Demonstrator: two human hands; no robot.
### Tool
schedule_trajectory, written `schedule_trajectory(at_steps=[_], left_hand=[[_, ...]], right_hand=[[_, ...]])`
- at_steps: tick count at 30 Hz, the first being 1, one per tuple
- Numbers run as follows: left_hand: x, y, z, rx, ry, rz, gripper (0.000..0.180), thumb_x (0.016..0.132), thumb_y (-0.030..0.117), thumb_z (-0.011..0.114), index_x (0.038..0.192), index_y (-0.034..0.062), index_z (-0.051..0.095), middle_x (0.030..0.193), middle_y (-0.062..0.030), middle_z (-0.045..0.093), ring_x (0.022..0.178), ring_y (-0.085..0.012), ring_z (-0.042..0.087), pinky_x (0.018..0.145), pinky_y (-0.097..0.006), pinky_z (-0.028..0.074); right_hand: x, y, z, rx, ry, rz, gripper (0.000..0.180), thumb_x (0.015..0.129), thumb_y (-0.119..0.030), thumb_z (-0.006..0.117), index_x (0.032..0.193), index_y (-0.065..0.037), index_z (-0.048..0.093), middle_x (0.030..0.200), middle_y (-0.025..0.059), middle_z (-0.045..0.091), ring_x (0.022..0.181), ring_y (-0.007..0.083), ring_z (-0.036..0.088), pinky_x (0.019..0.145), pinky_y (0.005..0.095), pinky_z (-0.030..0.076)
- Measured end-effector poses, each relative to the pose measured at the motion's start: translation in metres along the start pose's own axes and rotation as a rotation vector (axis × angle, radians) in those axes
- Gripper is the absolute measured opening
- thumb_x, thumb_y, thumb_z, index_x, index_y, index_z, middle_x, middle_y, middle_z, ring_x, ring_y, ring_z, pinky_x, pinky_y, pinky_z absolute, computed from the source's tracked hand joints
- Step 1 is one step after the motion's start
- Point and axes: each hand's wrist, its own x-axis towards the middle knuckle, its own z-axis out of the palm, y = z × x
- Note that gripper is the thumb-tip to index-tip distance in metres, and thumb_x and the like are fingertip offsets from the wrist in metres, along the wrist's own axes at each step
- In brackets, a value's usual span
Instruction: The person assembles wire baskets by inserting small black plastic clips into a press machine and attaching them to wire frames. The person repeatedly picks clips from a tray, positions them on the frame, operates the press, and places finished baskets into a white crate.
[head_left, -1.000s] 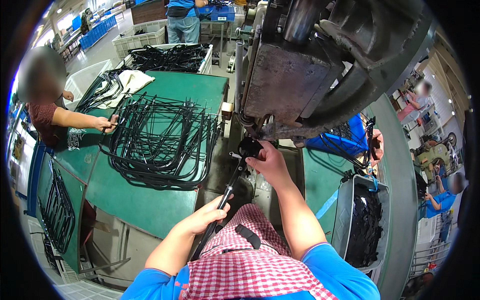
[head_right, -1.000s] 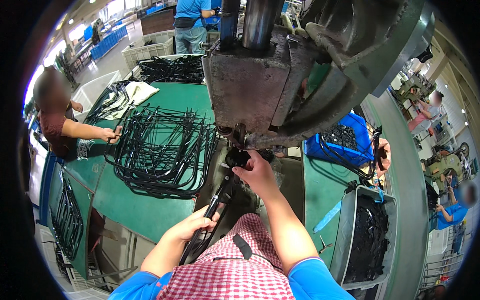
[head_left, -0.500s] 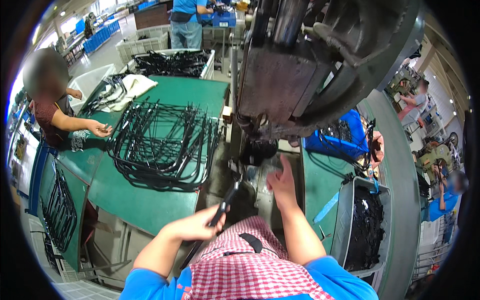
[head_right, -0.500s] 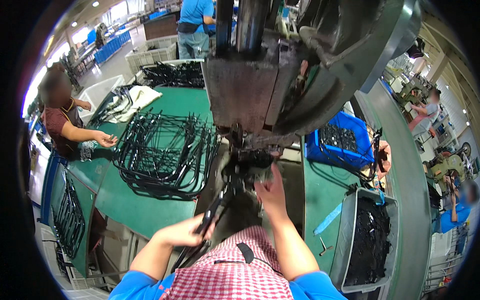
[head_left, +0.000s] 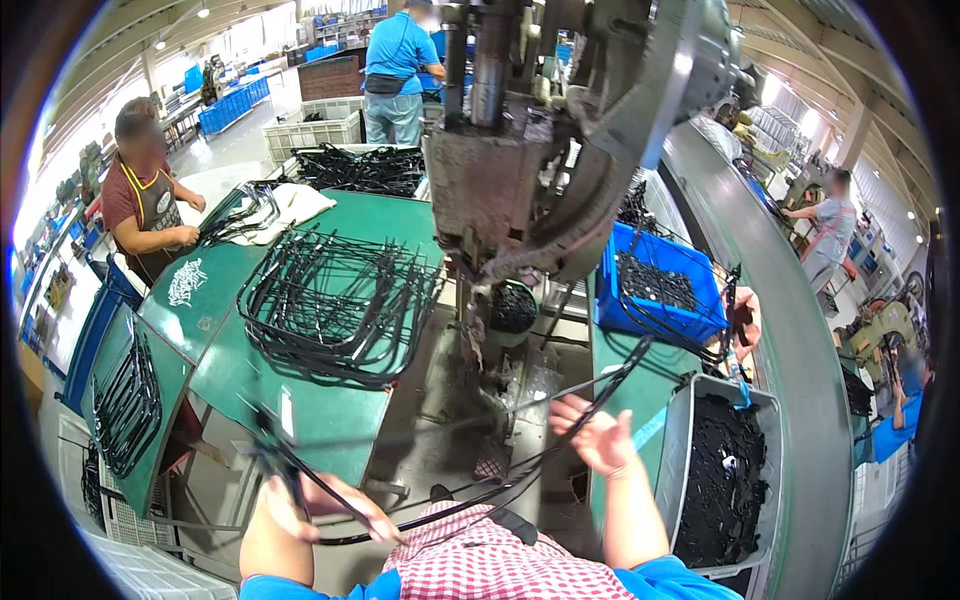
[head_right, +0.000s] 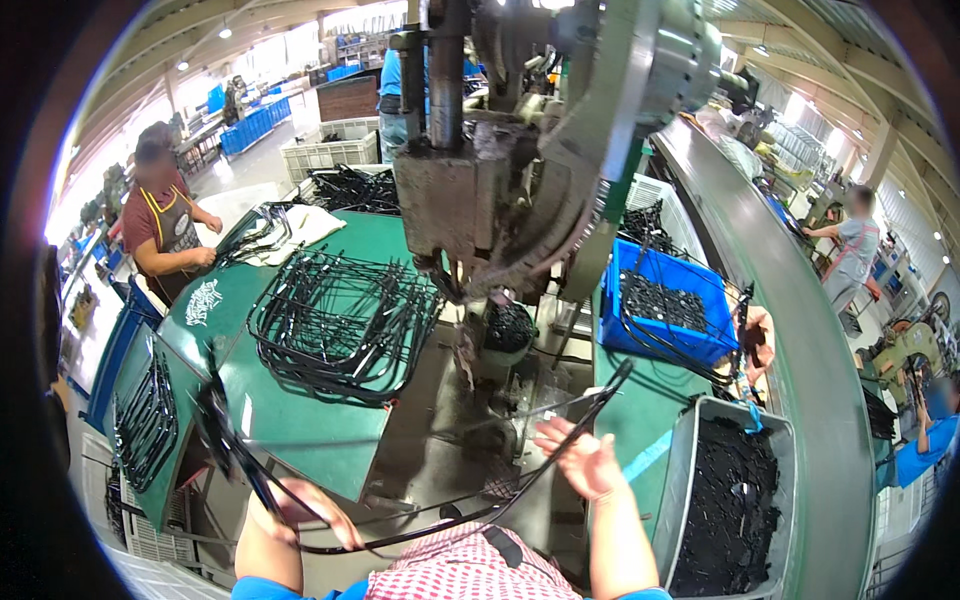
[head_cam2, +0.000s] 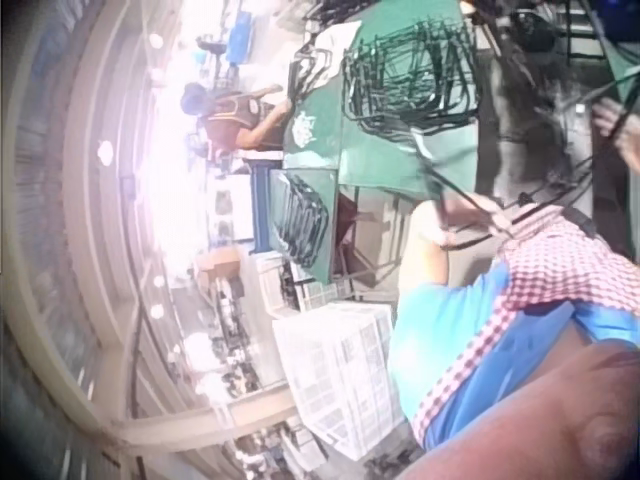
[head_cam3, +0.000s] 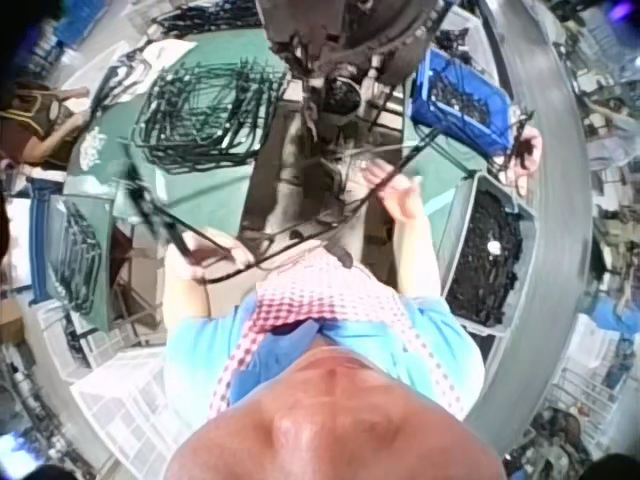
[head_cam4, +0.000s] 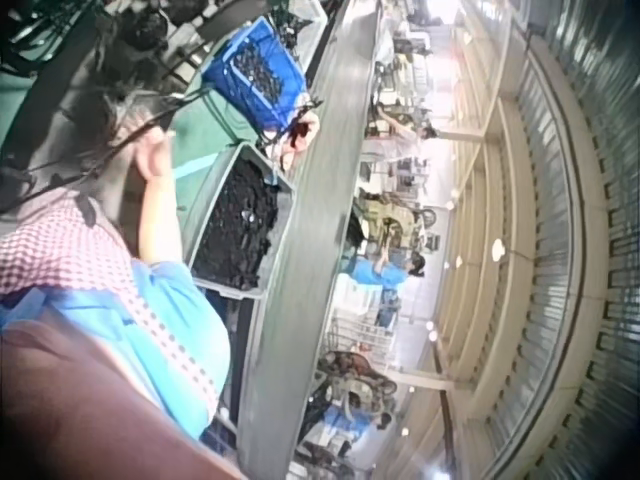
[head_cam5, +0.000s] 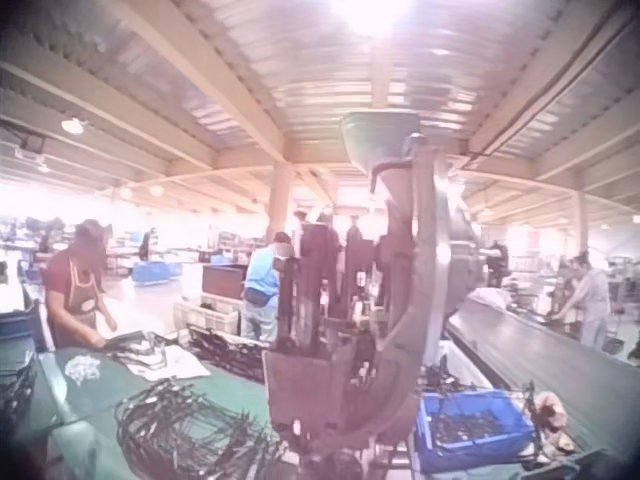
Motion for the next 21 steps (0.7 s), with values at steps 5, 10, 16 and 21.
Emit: schedule_trajectory(at_steps=[5,10,16,21], left_hand=[[-0.013,-0.065,-0.046,-0.033,0.574,-0.046,0.054,0.072,0.003,0.058,0.126,-0.0029,0.051,0.108,-0.0216,0.063,0.098,-0.0320,0.061,0.080,-0.037,0.048],[0.026,-0.209,-0.074,0.442,1.265,-0.345,0.084,0.074,0.001,0.051,0.147,0.0020,0.010,0.143,-0.0179,0.034,0.127,-0.0270,0.040,0.099,-0.035,0.038],[0.073,-0.255,0.014,0.727,0.775,-0.308,0.099,0.074,0.016,0.067,0.147,0.0042,0.002,0.142,-0.0148,0.030,0.130,-0.0241,0.029,0.106,-0.039,0.031],[0.059,-0.166,-0.032,0.405,0.804,-0.321,0.095,0.067,0.009,0.065,0.147,0.0043,0.015,0.126,-0.0076,0.042,0.111,-0.0177,0.044,0.096,-0.032,0.038]], right_hand=[[-0.089,-0.097,0.012,-0.272,-0.400,-0.389,0.060,0.080,-0.032,0.058,0.126,0.006,0.052,0.123,0.0310,0.054,0.105,0.0453,0.057,0.092,0.0523,0.042],[-0.115,-0.091,0.050,0.047,-0.043,0.022,0.028,0.080,-0.023,0.066,0.092,-0.001,0.055,0.066,0.0069,0.052,0.066,0.0260,0.057,0.072,0.0476,0.050],[0.004,0.018,0.082,-0.121,0.190,0.192,0.016,0.089,-0.020,0.061,0.088,-0.007,0.052,0.075,0.0012,0.053,0.068,0.0139,0.056,0.065,0.0291,0.048],[0.086,0.086,0.125,0.129,0.399,0.118,0.024,0.092,-0.032,0.060,0.099,-0.009,0.056,0.076,-0.0008,0.053,0.068,0.0105,0.052,0.063,0.0249,0.044]])
